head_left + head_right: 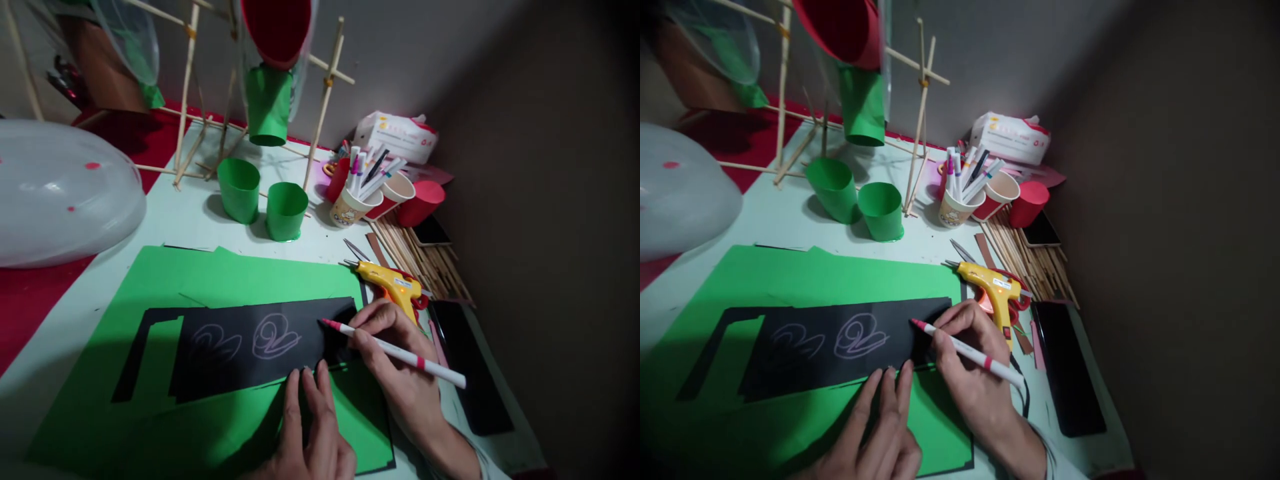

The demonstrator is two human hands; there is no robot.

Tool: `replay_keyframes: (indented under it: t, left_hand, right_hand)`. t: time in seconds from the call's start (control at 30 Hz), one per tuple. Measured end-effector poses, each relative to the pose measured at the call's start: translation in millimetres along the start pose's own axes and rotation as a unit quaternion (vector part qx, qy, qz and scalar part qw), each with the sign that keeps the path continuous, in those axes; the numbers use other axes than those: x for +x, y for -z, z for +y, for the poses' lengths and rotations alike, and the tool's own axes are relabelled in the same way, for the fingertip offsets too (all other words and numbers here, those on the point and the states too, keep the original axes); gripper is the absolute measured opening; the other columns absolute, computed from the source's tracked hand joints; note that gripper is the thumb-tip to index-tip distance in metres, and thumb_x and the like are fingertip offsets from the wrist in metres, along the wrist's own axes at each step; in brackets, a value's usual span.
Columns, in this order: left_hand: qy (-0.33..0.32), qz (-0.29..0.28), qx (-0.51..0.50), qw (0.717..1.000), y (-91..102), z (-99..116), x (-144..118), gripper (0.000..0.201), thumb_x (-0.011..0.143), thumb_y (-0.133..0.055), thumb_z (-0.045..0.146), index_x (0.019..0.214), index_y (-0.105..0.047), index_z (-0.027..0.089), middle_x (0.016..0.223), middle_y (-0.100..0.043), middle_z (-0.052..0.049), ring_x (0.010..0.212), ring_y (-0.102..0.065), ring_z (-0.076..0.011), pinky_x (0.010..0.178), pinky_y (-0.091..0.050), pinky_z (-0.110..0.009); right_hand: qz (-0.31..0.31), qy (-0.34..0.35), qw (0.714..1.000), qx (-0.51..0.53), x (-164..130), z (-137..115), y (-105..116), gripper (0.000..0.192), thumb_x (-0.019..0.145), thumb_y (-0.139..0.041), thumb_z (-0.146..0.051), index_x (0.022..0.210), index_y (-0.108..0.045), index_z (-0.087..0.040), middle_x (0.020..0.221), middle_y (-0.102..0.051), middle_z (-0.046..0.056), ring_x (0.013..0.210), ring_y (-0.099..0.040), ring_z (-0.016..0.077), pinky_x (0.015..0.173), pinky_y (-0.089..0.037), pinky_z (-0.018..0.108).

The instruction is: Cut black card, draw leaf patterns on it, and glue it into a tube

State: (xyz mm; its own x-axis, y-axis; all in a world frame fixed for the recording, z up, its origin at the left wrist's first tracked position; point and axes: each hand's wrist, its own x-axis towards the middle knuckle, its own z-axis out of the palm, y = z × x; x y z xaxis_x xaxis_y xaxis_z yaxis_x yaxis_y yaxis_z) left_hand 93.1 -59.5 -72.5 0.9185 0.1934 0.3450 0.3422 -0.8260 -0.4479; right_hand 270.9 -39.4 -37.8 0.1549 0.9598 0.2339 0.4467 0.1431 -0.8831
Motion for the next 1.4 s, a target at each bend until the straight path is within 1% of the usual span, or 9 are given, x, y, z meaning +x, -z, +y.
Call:
replay_keyframes:
  t: [0.13, 0.3, 0.47, 0.7, 0.8, 0.9, 1.1, 1.3, 1.4]
  left_hand:
    - [-0.004, 0.016, 0.009, 1.000, -2.6, 1.0, -0.4, 0.030, 0.092, -0.058, 0.043, 0.074, -0.048, 0.021, 0.100, -0.080, -0.010, 0.089, -0.073, -0.0270, 0.081, -0.057, -0.048]
    - [0.002, 0.017, 0.010, 1.000, -4.4, 3.6, -3.6, 0.037, 0.090, -0.061, 0.050, 0.073, -0.046, 0.021, 0.101, -0.080, -0.012, 0.090, -0.073, -0.0299, 0.084, -0.054, -0.050]
    - [-0.038, 0.013, 0.000, 0.999, -3.8, -0.6, -4.9, 0.037, 0.091, -0.059, 0.051, 0.073, -0.046, 0.021, 0.100, -0.080, -0.013, 0.090, -0.073, -0.0311, 0.085, -0.050, -0.052]
    - [-0.014, 0.037, -0.016, 0.999, -7.3, 3.4, -4.1, 0.039, 0.085, -0.068, 0.051, 0.069, -0.049, 0.020, 0.095, -0.080, -0.015, 0.088, -0.072, -0.0349, 0.087, -0.047, -0.061]
    - [-0.022, 0.037, -0.027, 0.999, -8.0, 3.0, -4.1, 0.041, 0.084, -0.070, 0.051, 0.068, -0.048, 0.021, 0.094, -0.080, -0.016, 0.086, -0.073, -0.0350, 0.101, -0.034, -0.073]
    - [-0.024, 0.040, -0.039, 0.998, -8.4, 1.8, -2.9, 0.044, 0.080, -0.072, 0.055, 0.067, -0.046, 0.021, 0.093, -0.080, -0.018, 0.084, -0.074, -0.0354, 0.109, -0.020, -0.078]
    - [-0.013, 0.058, -0.047, 0.997, -9.5, 2.3, -0.9, 0.045, 0.077, -0.077, 0.052, 0.065, -0.048, 0.020, 0.089, -0.080, -0.020, 0.080, -0.075, -0.0360, 0.109, -0.019, -0.079]
    - [-0.004, 0.037, -0.048, 0.998, -6.7, 5.5, -3.1, 0.036, 0.084, -0.073, 0.044, 0.068, -0.052, 0.020, 0.094, -0.080, -0.017, 0.085, -0.075, -0.0334, 0.114, -0.017, -0.075]
    - [0.005, 0.035, -0.047, 0.998, -5.8, 7.7, -4.3, 0.037, 0.082, -0.075, 0.046, 0.068, -0.054, 0.019, 0.094, -0.080, -0.017, 0.087, -0.075, -0.0336, 0.114, -0.020, -0.074]
  right_hand:
    - [-0.015, -0.003, 1.000, 0.003, 0.2, 0.9, -2.8, 0.015, 0.088, -0.063, -0.017, 0.073, -0.060, -0.021, 0.074, -0.063, 0.000, 0.065, -0.058, 0.0129, 0.057, -0.046, 0.024]
    - [-0.015, -0.002, 1.000, 0.009, -0.1, 2.6, -5.0, 0.017, 0.087, -0.062, -0.016, 0.072, -0.058, -0.021, 0.073, -0.063, 0.001, 0.066, -0.058, 0.0136, 0.060, -0.047, 0.026]
    - [-0.013, -0.003, 1.000, 0.020, 0.1, 1.0, -6.6, 0.019, 0.086, -0.061, -0.016, 0.070, -0.055, -0.021, 0.070, -0.062, 0.001, 0.063, -0.058, 0.0145, 0.059, -0.046, 0.028]
    - [-0.009, 0.003, 1.000, 0.021, -1.3, 2.8, -7.6, 0.020, 0.086, -0.060, -0.015, 0.069, -0.052, -0.021, 0.069, -0.062, 0.002, 0.062, -0.058, 0.0151, 0.059, -0.046, 0.029]
    - [-0.005, 0.010, 1.000, 0.024, -1.8, 2.8, -7.7, 0.020, 0.086, -0.059, -0.014, 0.070, -0.051, -0.021, 0.070, -0.062, 0.002, 0.063, -0.058, 0.0154, 0.059, -0.046, 0.030]
    - [0.006, 0.010, 1.000, 0.016, -1.6, 2.1, -7.6, 0.020, 0.086, -0.058, -0.014, 0.070, -0.050, -0.022, 0.069, -0.060, 0.001, 0.062, -0.056, 0.0154, 0.058, -0.046, 0.030]
    - [-0.003, 0.016, 1.000, -0.001, -2.1, 4.3, -6.2, 0.020, 0.086, -0.057, -0.014, 0.070, -0.048, -0.022, 0.069, -0.059, 0.001, 0.062, -0.054, 0.0158, 0.059, -0.045, 0.031]
    - [-0.021, 0.009, 0.999, 0.025, -3.2, 4.0, -7.1, 0.017, 0.086, -0.061, -0.015, 0.073, -0.053, -0.022, 0.073, -0.063, 0.002, 0.064, -0.059, 0.0160, 0.059, -0.048, 0.031]
    - [-0.022, -0.005, 0.999, 0.025, -4.1, 5.8, -8.5, 0.018, 0.088, -0.063, -0.016, 0.074, -0.054, -0.022, 0.075, -0.064, 0.001, 0.067, -0.061, 0.0165, 0.063, -0.049, 0.032]
